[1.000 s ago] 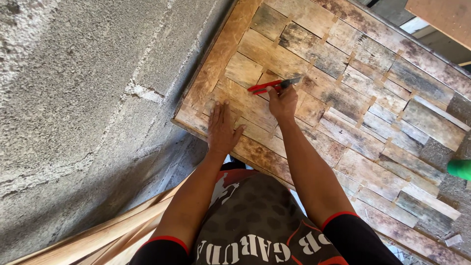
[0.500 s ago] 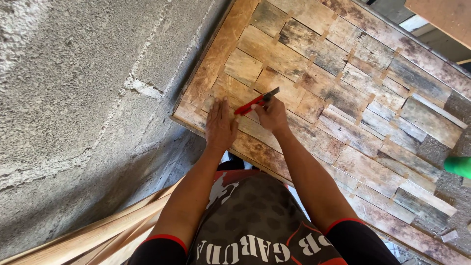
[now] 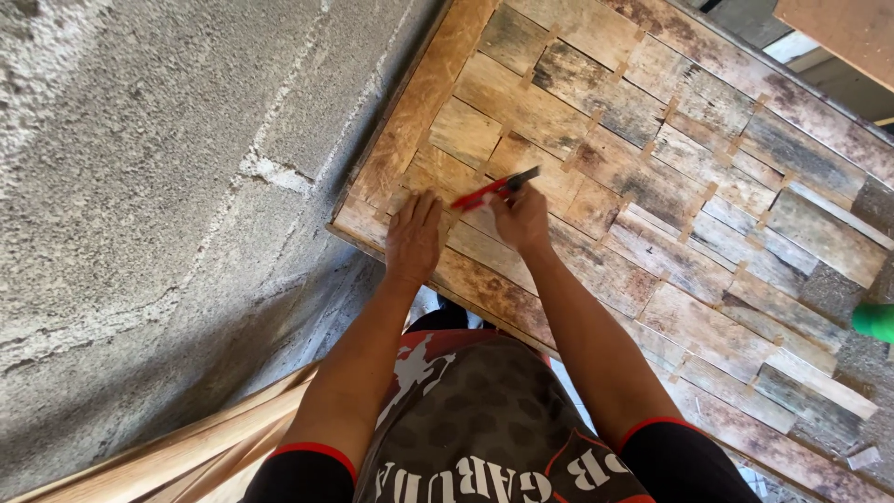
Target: The recorder is assembling small wooden slats into a mosaic pattern on a board, using a utility knife to trim the pieces.
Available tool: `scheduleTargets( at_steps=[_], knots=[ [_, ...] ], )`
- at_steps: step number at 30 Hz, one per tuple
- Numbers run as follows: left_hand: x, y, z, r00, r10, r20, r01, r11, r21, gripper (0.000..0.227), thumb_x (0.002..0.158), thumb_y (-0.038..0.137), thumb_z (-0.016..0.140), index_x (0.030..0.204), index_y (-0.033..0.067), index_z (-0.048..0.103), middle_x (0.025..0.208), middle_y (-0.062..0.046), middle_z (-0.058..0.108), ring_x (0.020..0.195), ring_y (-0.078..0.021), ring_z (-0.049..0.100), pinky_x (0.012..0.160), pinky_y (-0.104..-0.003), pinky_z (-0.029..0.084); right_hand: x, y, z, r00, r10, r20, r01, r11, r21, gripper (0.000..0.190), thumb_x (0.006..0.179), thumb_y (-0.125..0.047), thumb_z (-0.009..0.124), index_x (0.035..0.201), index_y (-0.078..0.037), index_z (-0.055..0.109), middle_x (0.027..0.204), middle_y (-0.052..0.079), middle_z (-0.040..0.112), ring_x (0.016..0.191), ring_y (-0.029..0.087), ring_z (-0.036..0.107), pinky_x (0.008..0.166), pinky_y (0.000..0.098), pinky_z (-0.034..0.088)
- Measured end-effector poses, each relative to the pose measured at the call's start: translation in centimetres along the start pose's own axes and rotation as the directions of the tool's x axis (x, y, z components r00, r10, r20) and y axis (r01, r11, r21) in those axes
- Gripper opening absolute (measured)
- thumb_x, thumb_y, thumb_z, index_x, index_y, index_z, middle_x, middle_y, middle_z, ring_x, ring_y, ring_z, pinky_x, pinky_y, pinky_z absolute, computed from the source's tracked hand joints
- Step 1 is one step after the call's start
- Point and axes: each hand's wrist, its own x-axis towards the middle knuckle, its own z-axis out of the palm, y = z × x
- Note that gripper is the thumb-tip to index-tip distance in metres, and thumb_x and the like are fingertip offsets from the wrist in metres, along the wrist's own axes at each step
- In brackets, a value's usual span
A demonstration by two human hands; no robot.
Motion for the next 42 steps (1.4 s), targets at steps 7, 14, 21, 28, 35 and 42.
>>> scheduleTargets(
  at_steps=[7, 14, 21, 28, 35, 42],
  knots=[
    [0.7, 0.3, -0.8, 0.995, -0.033, 0.094, 0.032, 0.999, 0.015, 0.055, 0.093, 0.026, 0.064, 0.143, 0.0056, 0.057, 0.162, -0.016, 0.038, 0.152, -0.037, 0.031, 0.123, -0.053, 0.027, 7.6, 0.7, 5.3, 0.956, -0.098, -0.276, 0.166, 0.958, 0.233, 0.028, 0.086, -0.016, 0.083, 0.097, 0.003, 0.066, 0.082, 0.009, 0.073, 0.071, 0.016, 0.068, 0.062, 0.0317, 0.055],
    [0.8, -0.2, 0.2, 0.988, -0.095, 0.119, 0.087, 0.994, 0.065, 0.049, 0.101, 0.036, 0.056, 0.145, 0.0132, 0.054, 0.168, -0.023, 0.023, 0.158, -0.0412, 0.008, 0.123, -0.067, -0.001, 10.9, -2.8, 6.6, 0.97, -0.099, -0.22, 0.124, 0.987, 0.102, 0.032, 0.087, -0.021, 0.086, 0.097, 0.002, 0.065, 0.081, 0.014, 0.071, 0.069, 0.024, 0.066, 0.061, 0.0389, 0.052],
    [1.1, -0.2, 0.0, 0.99, -0.09, 0.112, 0.084, 0.995, 0.053, 0.055, 0.102, 0.038, 0.05, 0.152, 0.0129, 0.049, 0.168, -0.022, 0.023, 0.158, -0.0408, 0.009, 0.124, -0.067, 0.0, 11.4, -3.0, 6.0, 0.972, -0.129, -0.197, 0.147, 0.986, 0.075, 0.031, 0.087, -0.021, 0.083, 0.099, 0.002, 0.066, 0.081, 0.016, 0.072, 0.069, 0.027, 0.068, 0.062, 0.0415, 0.052],
    [1.3, -0.1, -0.3, 0.986, -0.096, 0.137, 0.09, 0.995, 0.049, 0.056, 0.102, 0.037, 0.051, 0.153, 0.0134, 0.047, 0.167, -0.022, 0.022, 0.158, -0.0415, 0.01, 0.123, -0.067, 0.001, 11.3, -3.7, 6.1, 0.971, -0.137, -0.194, 0.153, 0.986, 0.067, 0.032, 0.087, -0.022, 0.083, 0.099, 0.002, 0.066, 0.079, 0.019, 0.071, 0.068, 0.03, 0.068, 0.063, 0.0427, 0.052],
    [1.5, 0.1, -0.8, 0.981, -0.112, 0.16, 0.106, 0.993, 0.042, 0.058, 0.1, 0.037, 0.053, 0.153, 0.0149, 0.048, 0.167, -0.021, 0.022, 0.157, -0.0416, 0.011, 0.124, -0.066, 0.001, 11.2, -4.6, 5.3, 0.976, -0.067, -0.209, 0.069, 0.998, 0.003, 0.034, 0.087, -0.023, 0.084, 0.098, 0.003, 0.065, 0.079, 0.018, 0.071, 0.068, 0.03, 0.068, 0.061, 0.0421, 0.052],
    [1.3, 0.0, -0.2, 0.985, -0.096, 0.142, 0.089, 0.994, 0.058, 0.056, 0.105, 0.04, 0.046, 0.154, 0.0141, 0.046, 0.168, -0.021, 0.021, 0.157, -0.0403, 0.008, 0.124, -0.064, -0.004, 11.0, -5.4, 4.1, 0.982, -0.028, -0.186, 0.033, 0.999, 0.023, 0.034, 0.09, -0.02, 0.08, 0.103, 0.005, 0.062, 0.082, 0.018, 0.071, 0.067, 0.027, 0.068, 0.06, 0.0413, 0.052]
  ],
)
